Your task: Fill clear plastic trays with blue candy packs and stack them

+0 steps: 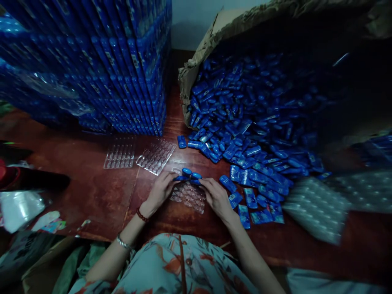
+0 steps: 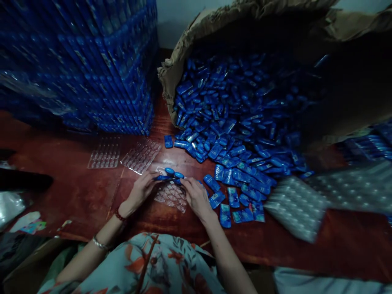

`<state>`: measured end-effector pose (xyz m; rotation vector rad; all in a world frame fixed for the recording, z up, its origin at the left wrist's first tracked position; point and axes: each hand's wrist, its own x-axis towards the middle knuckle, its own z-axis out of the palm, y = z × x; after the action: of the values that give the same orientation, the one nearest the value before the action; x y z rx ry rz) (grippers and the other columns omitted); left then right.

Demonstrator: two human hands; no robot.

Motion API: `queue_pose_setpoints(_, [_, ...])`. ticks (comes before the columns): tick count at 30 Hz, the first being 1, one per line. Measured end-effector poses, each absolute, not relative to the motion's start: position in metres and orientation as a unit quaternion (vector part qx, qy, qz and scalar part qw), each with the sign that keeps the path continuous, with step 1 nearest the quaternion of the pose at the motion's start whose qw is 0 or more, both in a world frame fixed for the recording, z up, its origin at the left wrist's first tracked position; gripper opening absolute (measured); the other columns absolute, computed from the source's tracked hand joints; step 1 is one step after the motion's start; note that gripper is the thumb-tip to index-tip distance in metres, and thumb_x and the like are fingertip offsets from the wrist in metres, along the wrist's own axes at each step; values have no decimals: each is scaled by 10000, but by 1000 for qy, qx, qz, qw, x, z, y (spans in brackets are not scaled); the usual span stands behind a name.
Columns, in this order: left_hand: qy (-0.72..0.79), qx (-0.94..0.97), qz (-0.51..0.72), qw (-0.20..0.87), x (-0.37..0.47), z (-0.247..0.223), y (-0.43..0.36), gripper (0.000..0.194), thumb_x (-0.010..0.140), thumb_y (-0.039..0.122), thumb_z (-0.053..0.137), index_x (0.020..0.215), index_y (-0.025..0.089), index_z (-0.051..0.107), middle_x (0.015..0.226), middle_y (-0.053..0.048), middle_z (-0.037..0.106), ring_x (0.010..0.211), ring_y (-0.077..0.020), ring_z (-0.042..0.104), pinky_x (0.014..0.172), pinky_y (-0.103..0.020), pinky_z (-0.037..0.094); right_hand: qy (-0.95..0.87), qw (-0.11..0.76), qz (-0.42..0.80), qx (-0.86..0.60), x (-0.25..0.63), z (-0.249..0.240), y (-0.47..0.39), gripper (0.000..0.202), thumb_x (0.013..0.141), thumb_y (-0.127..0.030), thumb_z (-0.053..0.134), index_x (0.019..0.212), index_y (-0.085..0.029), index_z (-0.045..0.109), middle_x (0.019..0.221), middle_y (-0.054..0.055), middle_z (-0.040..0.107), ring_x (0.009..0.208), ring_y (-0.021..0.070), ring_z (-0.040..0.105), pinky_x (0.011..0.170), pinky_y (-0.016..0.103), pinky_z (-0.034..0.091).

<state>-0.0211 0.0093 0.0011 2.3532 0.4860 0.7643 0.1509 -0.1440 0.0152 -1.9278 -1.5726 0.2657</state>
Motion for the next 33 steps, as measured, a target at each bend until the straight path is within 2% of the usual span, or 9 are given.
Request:
queue_pose_setpoints(5, [86,960,196,181,-17,16,16,290,908,117,382,1131,188,553,1021,-100,599,914,-182,556,764,-321,508,-650,146,84,-741,156,35,-139,434,827,-32,399,1189,-214,554,1008,91,593,881,204,559,793,345,467])
queue_pose_setpoints(9, [42,982,122,135,-9,27,17,273,893,104,402,1109,167,557,1017,-104,592,914,-204,537,750,-335,504,-661,82,69,-743,145,45,-126,431,830,-28,403,1201,-199,541,1057,118,575,947,221,539,839,369,439])
queue_pose_setpoints(15, [73,974,163,139,-4,14,11,351,890,110,398,1213,189,512,1114,-125,549,970,-226,509,794,-376,483,-652,96,50,-750,124,41,-118,370,867,-80,409,1187,-187,562,990,123,593,885,222,549,758,352,455])
queue_pose_setpoints(19, [128,962,222,97,-14,11,-4,453,870,99,407,1297,240,456,1187,-137,504,934,-226,512,769,-373,457,-566,209,19,-797,142,29,-146,364,893,-157,417,1222,-245,546,1126,105,549,965,205,546,813,329,455])
queue_pose_setpoints(21, [108,959,241,108,-12,14,-19,439,862,93,416,1277,224,476,1135,-129,536,915,-214,516,762,-346,444,-472,252,12,-845,162,23,-165,334,916,-218,391,1205,-233,557,1098,101,546,964,195,552,827,316,457])
queue_pose_setpoints(24, [34,971,195,131,14,23,-48,342,877,116,410,1191,179,532,1021,-107,590,874,-200,528,737,-317,439,-384,188,47,-903,195,19,-182,353,906,-302,420,1227,-200,528,1080,111,542,948,228,566,793,345,470])
queue_pose_setpoints(28, [65,994,30,79,79,30,-78,381,870,114,434,1249,86,468,1127,-164,571,1016,-246,524,856,-385,410,-411,62,104,-904,218,21,-179,339,872,-294,475,1191,-189,520,1113,121,506,924,227,573,727,319,472])
queue_pose_setpoints(30, [83,994,-40,67,106,30,-84,361,850,71,443,1206,33,490,1100,-193,580,1041,-255,531,891,-400,389,-429,32,93,-898,221,20,-175,254,854,-262,488,1081,-173,559,1043,118,523,942,238,554,734,318,463])
queue_pose_setpoints(33, [67,992,-80,78,124,27,-87,249,849,63,442,1062,53,570,1012,-161,605,968,-237,571,875,-384,398,-425,44,54,-902,224,14,-178,180,831,-235,492,966,-150,573,974,135,547,949,273,523,743,355,453])
